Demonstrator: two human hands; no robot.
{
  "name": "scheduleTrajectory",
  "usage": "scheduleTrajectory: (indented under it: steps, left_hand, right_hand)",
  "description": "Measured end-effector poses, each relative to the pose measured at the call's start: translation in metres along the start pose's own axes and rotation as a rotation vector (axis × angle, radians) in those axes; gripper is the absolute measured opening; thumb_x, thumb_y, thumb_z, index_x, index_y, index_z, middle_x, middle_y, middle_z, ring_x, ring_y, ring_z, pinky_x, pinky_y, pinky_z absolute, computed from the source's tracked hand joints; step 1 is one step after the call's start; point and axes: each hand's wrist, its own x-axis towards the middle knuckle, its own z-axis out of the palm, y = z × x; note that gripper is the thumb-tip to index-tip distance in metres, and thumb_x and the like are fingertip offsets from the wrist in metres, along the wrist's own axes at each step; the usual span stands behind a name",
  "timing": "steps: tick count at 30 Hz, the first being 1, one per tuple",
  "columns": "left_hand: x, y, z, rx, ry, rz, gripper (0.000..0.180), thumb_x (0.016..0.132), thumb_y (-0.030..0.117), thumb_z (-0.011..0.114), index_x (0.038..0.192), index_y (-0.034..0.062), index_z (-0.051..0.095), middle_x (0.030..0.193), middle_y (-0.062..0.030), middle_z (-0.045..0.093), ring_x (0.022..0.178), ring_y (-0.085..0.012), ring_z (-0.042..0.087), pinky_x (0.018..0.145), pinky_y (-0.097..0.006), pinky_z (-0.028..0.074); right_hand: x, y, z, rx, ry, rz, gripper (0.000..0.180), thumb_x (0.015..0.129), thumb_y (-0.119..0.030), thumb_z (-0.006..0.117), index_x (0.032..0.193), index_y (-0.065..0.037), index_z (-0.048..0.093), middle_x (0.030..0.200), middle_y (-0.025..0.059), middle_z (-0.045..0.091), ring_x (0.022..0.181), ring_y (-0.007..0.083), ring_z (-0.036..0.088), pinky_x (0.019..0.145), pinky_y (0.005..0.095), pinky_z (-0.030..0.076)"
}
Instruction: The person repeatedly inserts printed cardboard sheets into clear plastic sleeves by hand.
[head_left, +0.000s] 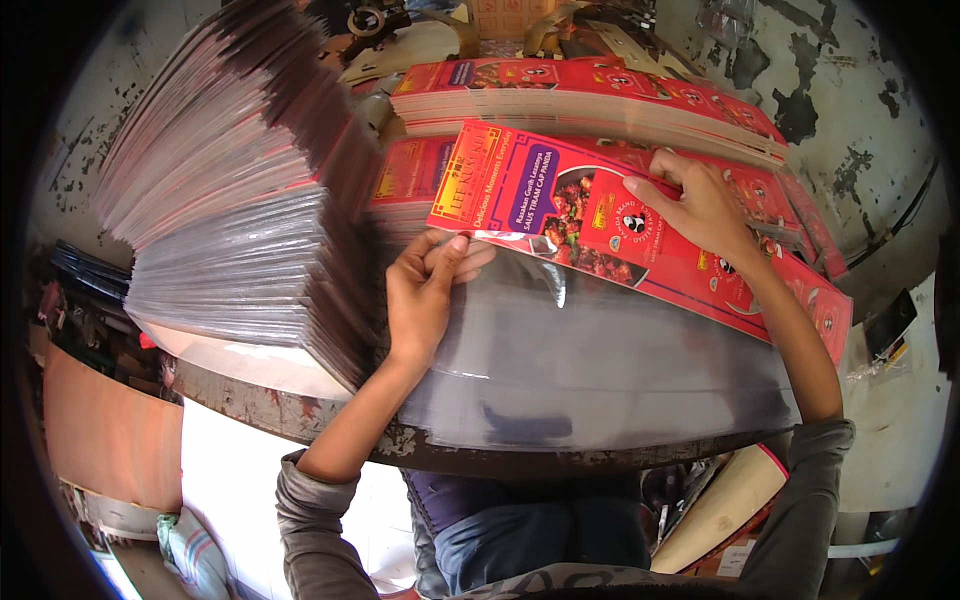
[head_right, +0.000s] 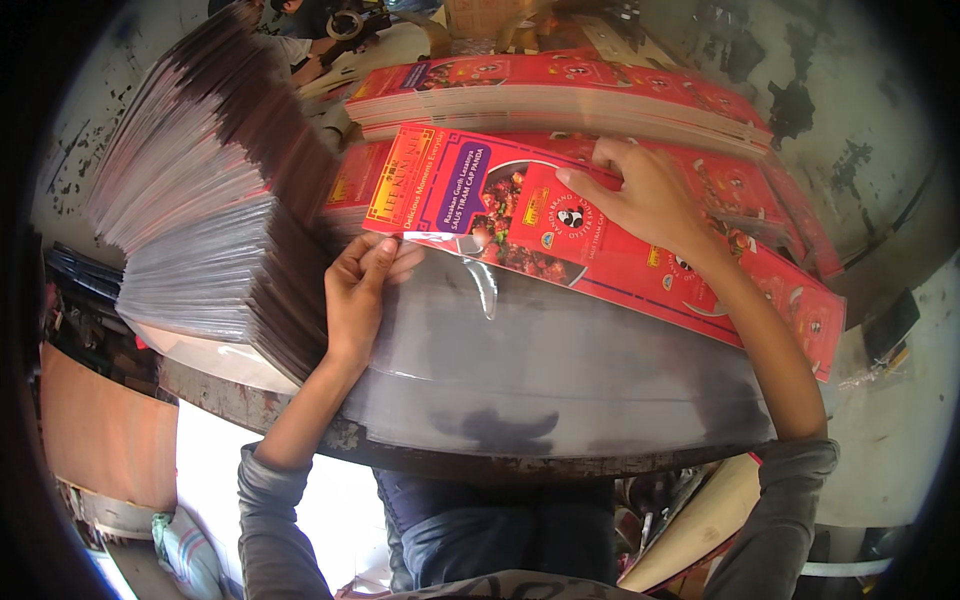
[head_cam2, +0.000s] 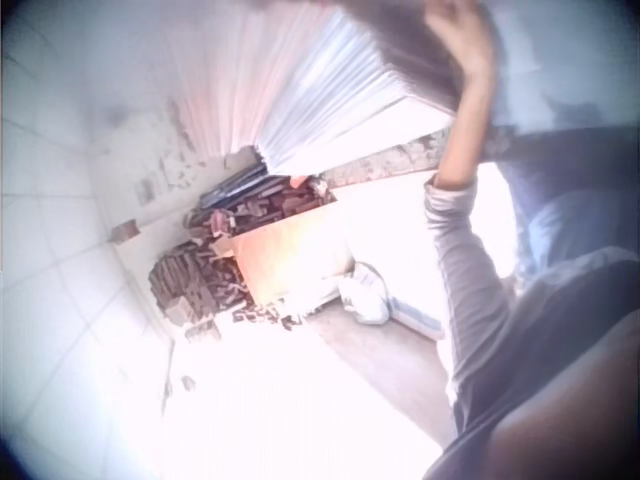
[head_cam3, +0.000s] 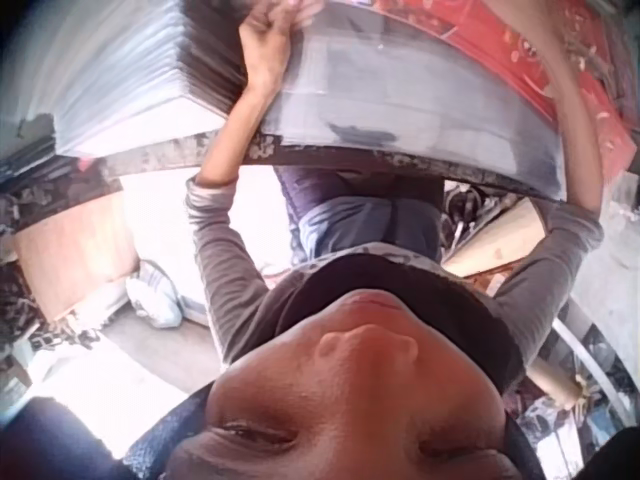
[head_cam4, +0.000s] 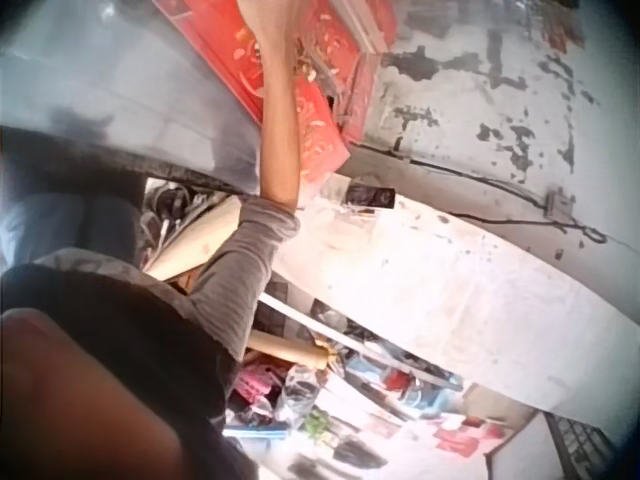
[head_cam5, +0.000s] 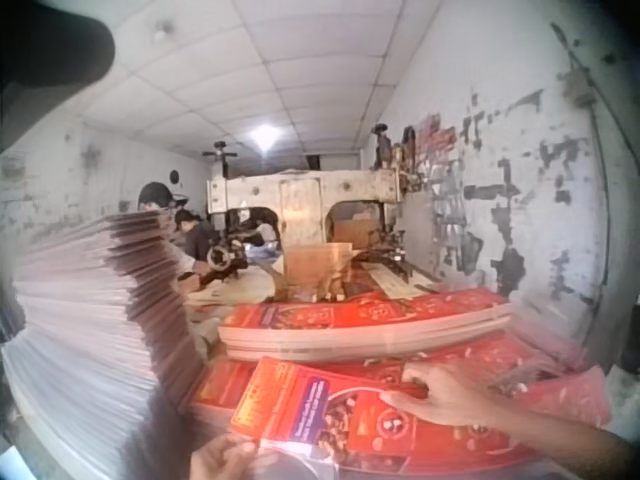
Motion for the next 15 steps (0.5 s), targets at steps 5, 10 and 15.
scheduleTrajectory:
  steps: [5,10,15]
  left_hand:
    - [-0.003,-0.001,0.002,-0.027,-0.038,0.044,0.026,0.092,0.019,0.053,0.102,-0.005,0.056,0.091,-0.0127,0.067,0.086,-0.017,0.065,0.073,-0.023,0.049]
    - [-0.002,-0.001,0.002,-0.02,-0.045,0.026,0.027,0.092,0.02,0.053,0.101,-0.006,0.056,0.092,-0.0143,0.067,0.086,-0.0182,0.066,0.072,-0.024,0.049]
    - [-0.003,0.002,0.003,0.025,-0.053,-0.002,0.029,0.092,0.021,0.053,0.102,-0.0065,0.056,0.092,-0.0148,0.067,0.087,-0.0189,0.066,0.072,-0.025,0.049]
  right_hand:
    - [0.004,0.008,0.008,-0.142,0.184,-0.198,0.042,0.078,-0.041,0.066,0.082,0.001,0.06,0.074,0.0149,0.058,0.069,0.0289,0.054,0.066,0.0375,0.043]
    - [0.003,0.019,-0.001,-0.181,0.22,-0.188,0.048,0.074,-0.045,0.07,0.09,0.0,0.066,0.082,0.0175,0.064,0.076,0.0306,0.061,0.069,0.0378,0.048]
    - [0.004,0.028,-0.002,-0.134,0.321,-0.338,0.034,0.077,-0.028,0.071,0.08,0.002,0.057,0.065,0.0157,0.05,0.055,0.031,0.041,0.054,0.0333,0.042]
